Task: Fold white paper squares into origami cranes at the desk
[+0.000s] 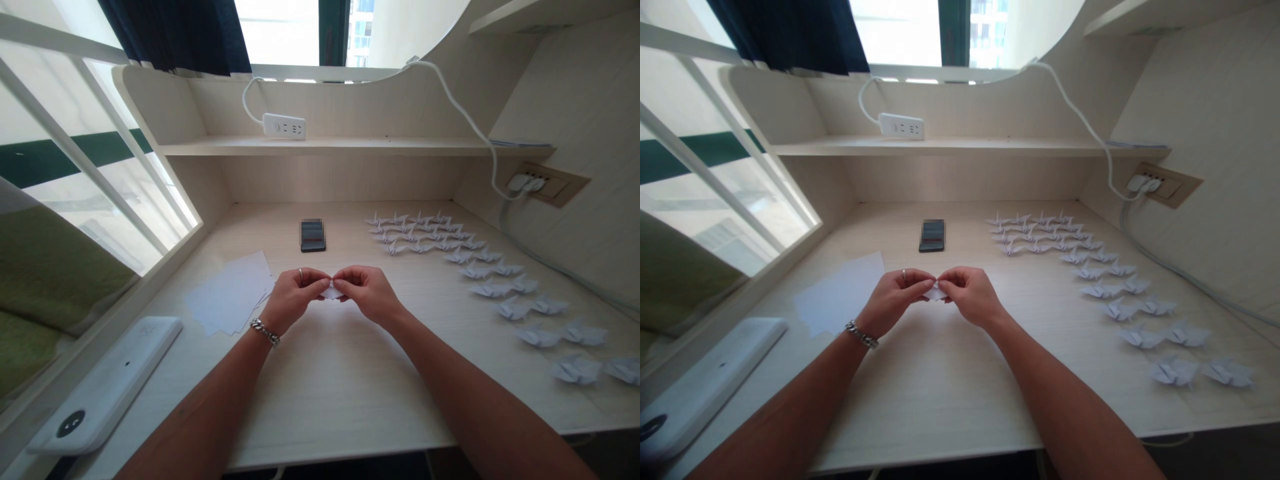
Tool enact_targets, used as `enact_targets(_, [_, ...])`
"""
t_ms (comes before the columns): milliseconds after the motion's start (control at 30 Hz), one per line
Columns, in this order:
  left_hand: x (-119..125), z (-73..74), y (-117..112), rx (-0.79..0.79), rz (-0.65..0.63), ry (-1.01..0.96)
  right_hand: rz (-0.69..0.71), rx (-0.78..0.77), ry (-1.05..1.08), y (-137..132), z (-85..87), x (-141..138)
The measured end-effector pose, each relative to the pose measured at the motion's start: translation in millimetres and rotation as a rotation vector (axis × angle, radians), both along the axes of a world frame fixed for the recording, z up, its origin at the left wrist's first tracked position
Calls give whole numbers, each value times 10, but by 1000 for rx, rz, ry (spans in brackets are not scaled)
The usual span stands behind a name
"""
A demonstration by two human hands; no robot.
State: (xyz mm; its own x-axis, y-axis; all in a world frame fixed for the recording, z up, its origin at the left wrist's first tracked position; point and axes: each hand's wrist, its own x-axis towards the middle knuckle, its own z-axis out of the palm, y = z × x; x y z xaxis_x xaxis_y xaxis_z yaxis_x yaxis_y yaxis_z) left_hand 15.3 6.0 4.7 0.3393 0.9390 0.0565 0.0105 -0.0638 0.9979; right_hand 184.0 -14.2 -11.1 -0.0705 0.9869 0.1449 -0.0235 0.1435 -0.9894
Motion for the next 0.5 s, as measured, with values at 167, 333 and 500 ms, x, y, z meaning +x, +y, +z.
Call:
enact_targets(167, [7,-26,14,33,15,42,8,29,-30,-2,-9,-3])
enact_targets(333, [19,-21,10,54,31,29,11,6,39,5,-8,-17])
enact_targets(500, [35,-19,-8,53,64,-23,-21,-53,156,9,10,-55])
